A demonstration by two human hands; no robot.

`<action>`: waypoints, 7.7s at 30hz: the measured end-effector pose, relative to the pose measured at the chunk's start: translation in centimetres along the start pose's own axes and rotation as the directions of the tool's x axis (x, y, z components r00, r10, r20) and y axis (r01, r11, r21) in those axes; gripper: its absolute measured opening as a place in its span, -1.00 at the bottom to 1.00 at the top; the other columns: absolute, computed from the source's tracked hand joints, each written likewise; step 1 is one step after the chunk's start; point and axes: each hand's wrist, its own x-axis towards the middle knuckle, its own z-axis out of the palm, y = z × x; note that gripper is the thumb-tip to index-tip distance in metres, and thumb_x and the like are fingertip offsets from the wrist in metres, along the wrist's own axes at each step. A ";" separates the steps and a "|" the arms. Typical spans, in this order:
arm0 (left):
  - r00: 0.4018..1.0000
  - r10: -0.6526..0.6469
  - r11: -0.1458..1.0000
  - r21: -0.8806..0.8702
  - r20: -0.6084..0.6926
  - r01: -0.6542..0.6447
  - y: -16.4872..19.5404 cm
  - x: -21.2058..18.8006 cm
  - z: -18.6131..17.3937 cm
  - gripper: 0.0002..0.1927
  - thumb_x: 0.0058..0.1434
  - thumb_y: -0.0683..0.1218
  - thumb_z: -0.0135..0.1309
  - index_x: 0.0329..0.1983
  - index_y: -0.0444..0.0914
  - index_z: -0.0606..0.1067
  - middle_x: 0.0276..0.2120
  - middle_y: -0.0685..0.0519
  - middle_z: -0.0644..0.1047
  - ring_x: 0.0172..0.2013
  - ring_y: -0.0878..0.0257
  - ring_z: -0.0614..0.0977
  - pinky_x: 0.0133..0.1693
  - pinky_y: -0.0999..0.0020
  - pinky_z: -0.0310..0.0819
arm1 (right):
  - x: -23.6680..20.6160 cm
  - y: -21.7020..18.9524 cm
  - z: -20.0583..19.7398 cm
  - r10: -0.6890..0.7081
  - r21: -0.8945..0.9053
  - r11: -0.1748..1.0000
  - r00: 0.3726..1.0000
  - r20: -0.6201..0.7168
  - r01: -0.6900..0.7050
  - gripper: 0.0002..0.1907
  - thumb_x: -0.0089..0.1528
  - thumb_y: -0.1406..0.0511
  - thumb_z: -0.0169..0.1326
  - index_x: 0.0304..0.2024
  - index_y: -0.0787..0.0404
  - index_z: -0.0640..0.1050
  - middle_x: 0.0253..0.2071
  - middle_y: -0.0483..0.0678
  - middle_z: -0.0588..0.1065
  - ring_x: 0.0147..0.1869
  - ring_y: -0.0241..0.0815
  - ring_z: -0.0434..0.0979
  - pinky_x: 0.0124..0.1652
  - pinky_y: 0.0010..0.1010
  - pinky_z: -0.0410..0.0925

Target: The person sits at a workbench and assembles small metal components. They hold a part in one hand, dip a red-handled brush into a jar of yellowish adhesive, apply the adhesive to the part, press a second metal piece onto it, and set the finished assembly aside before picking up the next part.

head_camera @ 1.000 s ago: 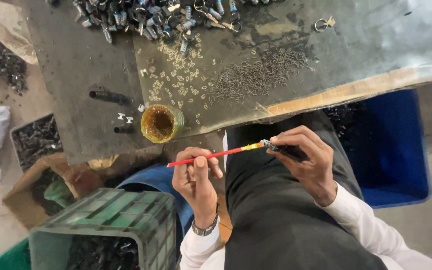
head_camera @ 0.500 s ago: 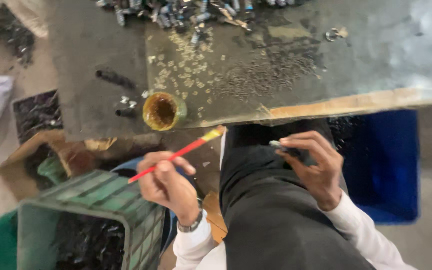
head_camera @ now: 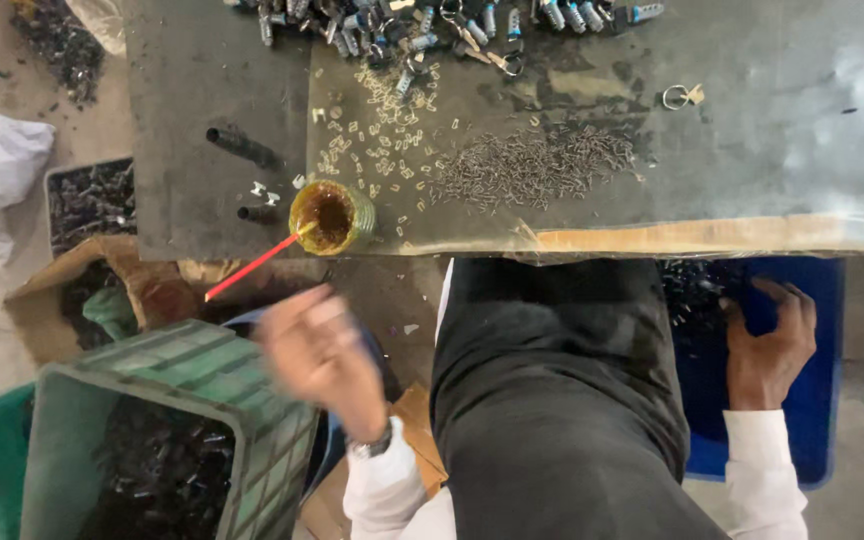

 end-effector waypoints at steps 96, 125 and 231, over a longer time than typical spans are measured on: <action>0.540 -0.075 0.842 -0.237 0.838 0.485 0.9 -8.6 7.7 -0.91 0.31 -0.21 0.19 -0.16 -0.34 0.58 -0.28 0.09 0.62 -0.43 0.41 0.60 -0.37 0.51 0.49 | 1.5 -13.2 0.8 0.095 0.633 0.492 0.760 0.643 -0.597 -0.79 0.32 0.36 0.01 -0.02 0.33 0.46 -0.22 -0.06 0.54 -0.18 -0.27 0.51 -0.15 -0.44 0.37; 0.024 0.996 0.071 -0.637 0.083 -0.768 7.8 -0.2 3.1 -0.85 0.27 -0.34 -0.04 -0.17 -0.61 0.37 -0.25 -0.18 0.47 -0.29 -0.02 0.60 -0.07 0.16 0.64 | 0.9 -16.0 0.8 0.075 0.601 0.504 0.724 0.685 -0.621 -0.67 0.40 0.21 -0.17 -0.16 0.33 0.51 -0.52 -0.13 0.31 -0.40 -0.33 0.21 -0.35 -0.49 0.13; 0.644 -0.040 0.807 -0.356 0.764 0.472 4.3 -7.5 6.2 -0.95 0.37 -0.25 0.14 -0.15 -0.35 0.51 -0.23 0.06 0.58 -0.39 0.38 0.62 -0.33 0.51 0.49 | 1.3 -14.8 1.5 -0.035 0.720 0.184 0.728 0.685 -0.669 -0.75 0.37 0.32 -0.06 0.04 0.36 0.42 -0.09 0.00 0.50 -0.07 -0.24 0.49 -0.01 -0.40 0.36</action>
